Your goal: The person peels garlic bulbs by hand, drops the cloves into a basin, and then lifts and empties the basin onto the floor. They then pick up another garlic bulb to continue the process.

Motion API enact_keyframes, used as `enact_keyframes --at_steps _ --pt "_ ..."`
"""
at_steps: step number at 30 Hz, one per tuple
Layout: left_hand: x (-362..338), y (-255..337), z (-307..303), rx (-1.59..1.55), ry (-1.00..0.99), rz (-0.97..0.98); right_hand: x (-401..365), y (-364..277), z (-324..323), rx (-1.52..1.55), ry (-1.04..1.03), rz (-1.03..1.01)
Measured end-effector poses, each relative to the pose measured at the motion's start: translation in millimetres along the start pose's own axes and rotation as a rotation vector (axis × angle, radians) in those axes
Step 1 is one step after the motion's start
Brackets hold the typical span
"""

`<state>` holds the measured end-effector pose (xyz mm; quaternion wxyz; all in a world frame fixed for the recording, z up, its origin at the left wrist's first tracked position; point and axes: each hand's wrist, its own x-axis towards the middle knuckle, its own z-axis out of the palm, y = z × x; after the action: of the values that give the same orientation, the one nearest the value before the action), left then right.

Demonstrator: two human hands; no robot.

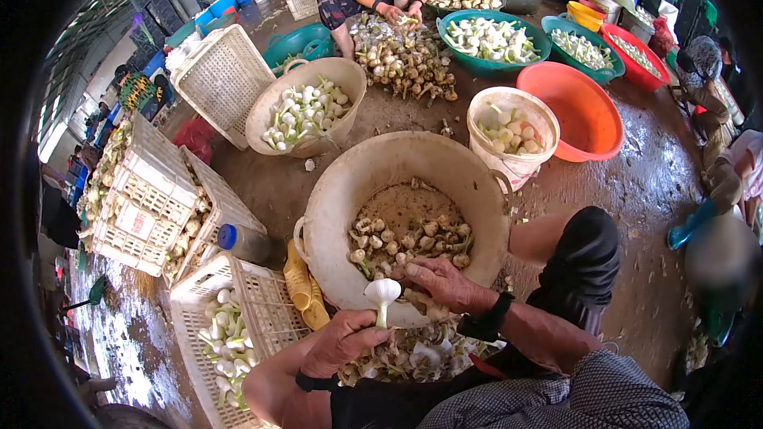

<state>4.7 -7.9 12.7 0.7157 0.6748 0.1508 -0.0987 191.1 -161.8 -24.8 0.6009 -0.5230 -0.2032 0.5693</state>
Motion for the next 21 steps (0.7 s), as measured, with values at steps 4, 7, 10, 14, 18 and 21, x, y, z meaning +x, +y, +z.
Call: enact_keyframes --at_steps 4,7,10,14,18,21 --pt "2.3 4.2 5.3 0.145 -0.067 0.061 -6.7 -7.8 13.0 -0.390 -0.182 -0.234" --pt "5.8 -4.5 9.1 0.022 -0.063 0.046 -4.7 -1.5 9.4 -0.428 -0.090 -0.266" --pt "9.9 -19.8 8.9 -0.182 -0.013 0.012 -10.0 -5.3 12.1 -0.293 -0.082 -0.223" --pt "9.5 -20.2 12.6 -0.383 -0.025 -0.036 -9.3 -7.6 10.9 -0.436 -0.107 -0.303" --pt "14.1 -38.5 12.2 -0.492 -0.018 -0.005 -10.1 -12.1 10.6 -0.440 -0.100 -0.284" --pt "12.6 -30.7 13.0 -0.697 -0.068 -0.045 -10.1 -12.8 10.0 -0.365 -0.110 -0.206"
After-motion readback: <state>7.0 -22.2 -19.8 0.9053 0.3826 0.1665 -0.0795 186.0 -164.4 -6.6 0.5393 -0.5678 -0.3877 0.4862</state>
